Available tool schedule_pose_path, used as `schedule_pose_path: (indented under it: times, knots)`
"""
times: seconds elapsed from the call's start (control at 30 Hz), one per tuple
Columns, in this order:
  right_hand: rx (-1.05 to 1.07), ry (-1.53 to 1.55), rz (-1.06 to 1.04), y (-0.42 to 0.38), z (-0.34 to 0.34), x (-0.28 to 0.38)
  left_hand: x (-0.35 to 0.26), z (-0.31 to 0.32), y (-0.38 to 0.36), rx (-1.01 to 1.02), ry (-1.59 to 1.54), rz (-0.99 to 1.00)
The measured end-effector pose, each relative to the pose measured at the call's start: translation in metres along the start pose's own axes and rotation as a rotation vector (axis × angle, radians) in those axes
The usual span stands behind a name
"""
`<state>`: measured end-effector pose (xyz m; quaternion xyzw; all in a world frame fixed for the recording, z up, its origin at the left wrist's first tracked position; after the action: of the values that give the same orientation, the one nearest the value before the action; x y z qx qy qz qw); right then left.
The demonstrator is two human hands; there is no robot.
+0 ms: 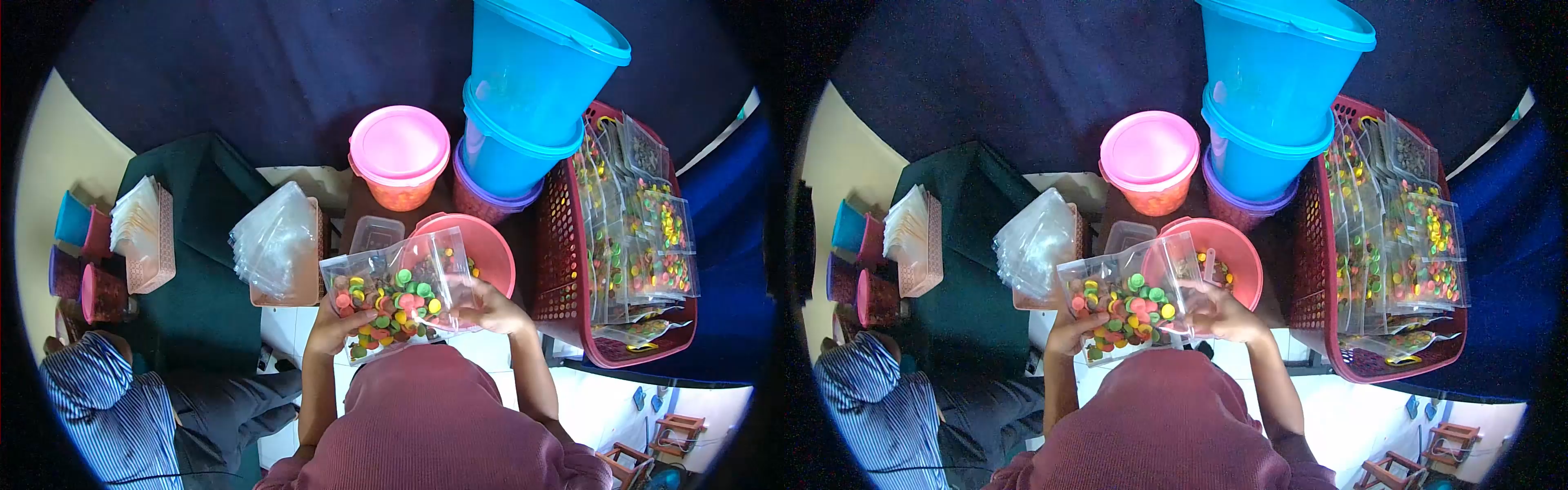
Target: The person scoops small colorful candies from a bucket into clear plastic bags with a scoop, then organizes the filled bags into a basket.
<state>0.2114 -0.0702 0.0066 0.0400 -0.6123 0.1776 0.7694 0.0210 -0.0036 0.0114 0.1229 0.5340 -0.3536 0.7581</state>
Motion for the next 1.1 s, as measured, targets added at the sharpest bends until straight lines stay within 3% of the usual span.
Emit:
schedule_pose_path:
  times: [0.1, 0.2, 0.3, 0.43, 0.5, 0.77, 0.97, 1.03, 1.1]
  knots:
    - [0.021, -0.063, 0.044, -0.002, 0.001, -0.015, 0.001, 0.002, -0.001, 0.01, 0.015, 0.03]
    - [-0.218, -0.309, 0.03, -0.003, -0.001, -0.006, 0.0, 0.005, 0.0, 0.003, 0.005, 0.052]
    - [-0.256, -0.277, 0.005, -0.002, -0.001, -0.011, -0.004, 0.007, -0.001, -0.005, 0.07, 0.062]
    - [-0.079, -0.163, -0.053, -0.005, 0.002, -0.007, -0.003, -0.004, -0.006, -0.029, 0.04, 0.024]
    - [0.042, -0.129, 0.103, -0.01, 0.012, -0.012, 0.01, -0.012, -0.008, -0.04, 0.044, -0.028]
    - [-0.036, -0.085, 0.079, -0.016, 0.004, -0.035, 0.001, 0.0, -0.006, -0.062, -0.018, 0.063]
    - [0.041, 0.272, 0.021, -0.027, -0.001, 0.0, 0.041, -0.019, -0.001, -0.007, -0.258, -0.054]
    - [0.006, 0.643, -0.203, -0.026, -0.016, 0.008, 0.048, -0.014, 0.001, 0.013, -0.323, -0.126]
    - [-0.12, 0.658, -0.269, -0.02, -0.029, 0.006, 0.054, 0.018, 0.002, 0.213, -0.485, -0.249]
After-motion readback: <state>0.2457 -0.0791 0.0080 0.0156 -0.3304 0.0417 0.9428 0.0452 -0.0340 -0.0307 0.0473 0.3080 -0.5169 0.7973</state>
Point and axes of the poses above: each hand's wrist, its own y-axis towards the middle knuckle, its own z-axis out of the palm, x = y × z, the point moved 8 cm from there along y, towards the middle knuckle, and after that the axes turned 12 degrees about x, right-handed, at the moved point
